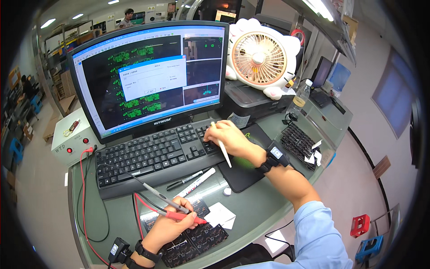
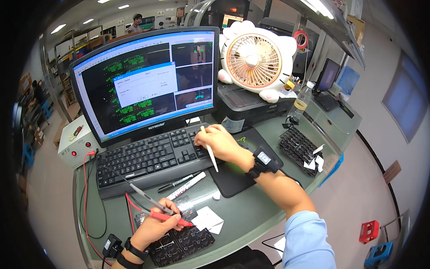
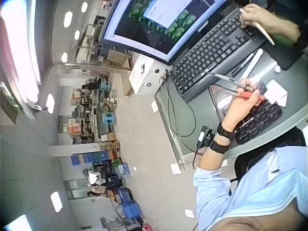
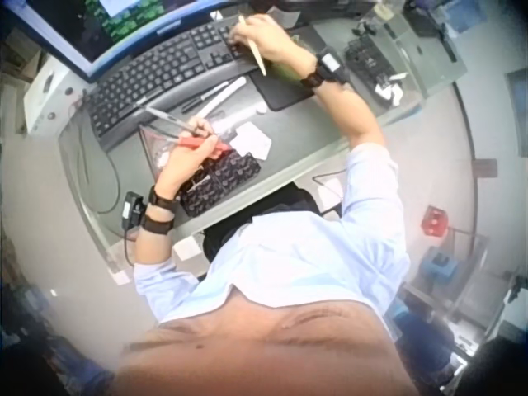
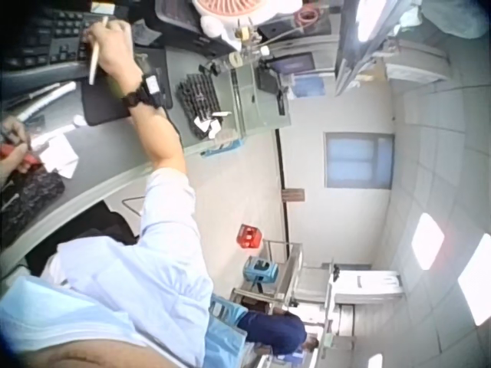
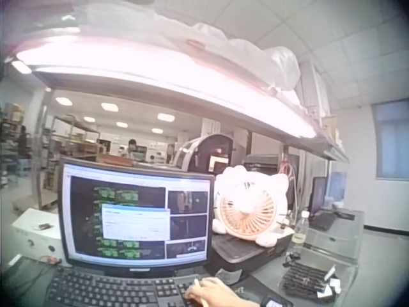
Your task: Test and inspect electronic components using probes and a computer monitoring system.
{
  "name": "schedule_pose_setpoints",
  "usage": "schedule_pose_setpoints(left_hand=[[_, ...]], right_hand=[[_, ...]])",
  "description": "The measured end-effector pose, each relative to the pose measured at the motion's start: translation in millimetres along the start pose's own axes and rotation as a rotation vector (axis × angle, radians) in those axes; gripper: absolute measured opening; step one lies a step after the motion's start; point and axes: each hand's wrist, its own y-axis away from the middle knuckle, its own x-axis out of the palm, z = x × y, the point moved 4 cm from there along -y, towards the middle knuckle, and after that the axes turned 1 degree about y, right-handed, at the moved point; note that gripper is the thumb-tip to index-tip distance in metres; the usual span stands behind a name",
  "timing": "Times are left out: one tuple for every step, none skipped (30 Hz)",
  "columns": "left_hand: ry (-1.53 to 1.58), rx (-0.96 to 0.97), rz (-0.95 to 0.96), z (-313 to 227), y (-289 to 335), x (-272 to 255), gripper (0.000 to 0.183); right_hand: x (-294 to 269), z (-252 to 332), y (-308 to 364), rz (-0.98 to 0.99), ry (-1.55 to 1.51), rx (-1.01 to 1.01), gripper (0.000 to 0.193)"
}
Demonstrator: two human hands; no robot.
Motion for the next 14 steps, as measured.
schedule_pose_setpoints(left_hand=[[0.0, 0.003, 0.002, -1.0, 0.6, 0.0, 0.02], [-0.016, -0.006, 0.002, -1.6, 0.7, 0.5, 0.02], [-0.032, -0.014, 0.003, -2.3, 0.5, 1.0, 0.02], [-0.034, -0.011, 0.002, -2.3, 0.4, 1.2, 0.02], [-0.029, -0.006, 0.001, -1.5, 0.3, 0.9, 0.019], [-0.024, -0.001, 0.001, -1.0, 0.1, 1.2, 0.018], [-0.03, 0.003, 0.007, -1.2, -0.5, 2.2, 0.018], [-0.02, -0.005, -0.003, -0.2, -0.2, 1.3, 0.019], [-0.011, -0.013, -0.01, 0.2, -0.3, 1.2, 0.019], [-0.017, -0.01, -0.009, 0.8, -0.3, 1.5, 0.019], [-0.013, -0.016, -0.01, 2.3, 0.2, 0.9, 0.019], [-0.008, -0.021, -0.011, 2.6, 0.8, 0.1, 0.019], [-0.02, -0.013, -0.01, 1.3, 1.3, -0.9, 0.019], [-0.028, -0.005, -0.003, 0.9, 1.8, 0.5, 0.019]], right_hand=[[-8.1, -3.6, 2.9, -0.047, -0.041, 0.067, 0.008], [-15.5, -7.9, 5.5, -0.095, -0.084, 0.131, 0.009], [-18.8, -10.2, 8.2, -0.096, -0.074, 0.169, 0.008], [-15.9, -14.5, 9.5, -0.098, -0.073, 0.166, 0.008], [-13.2, -17.2, 9.6, -0.065, -0.028, 0.176, 0.008], [-12.0, -19.7, 10.1, -0.033, 0.017, 0.187, 0.008], [-16.7, -24.0, 9.6, -0.096, 0.028, 0.203, 0.008], [-11.1, -29.5, 8.0, -0.103, 0.027, 0.201, 0.008], [-4.7, -38.7, 7.4, -0.106, 0.05, 0.236, 0.008], [-0.1, -47.6, 8.7, -0.11, 0.073, 0.27, 0.008], [-0.5, -45.8, 4.5, -0.076, 0.058, 0.288, 0.01], [-2.1, -42.2, 1.2, -0.081, 0.055, 0.282, 0.01], [-1.6, -35.7, -1.4, -0.046, 0.058, 0.234, 0.011], [-3.1, -28.2, 0.6, -0.008, 0.065, 0.19, 0.012]])
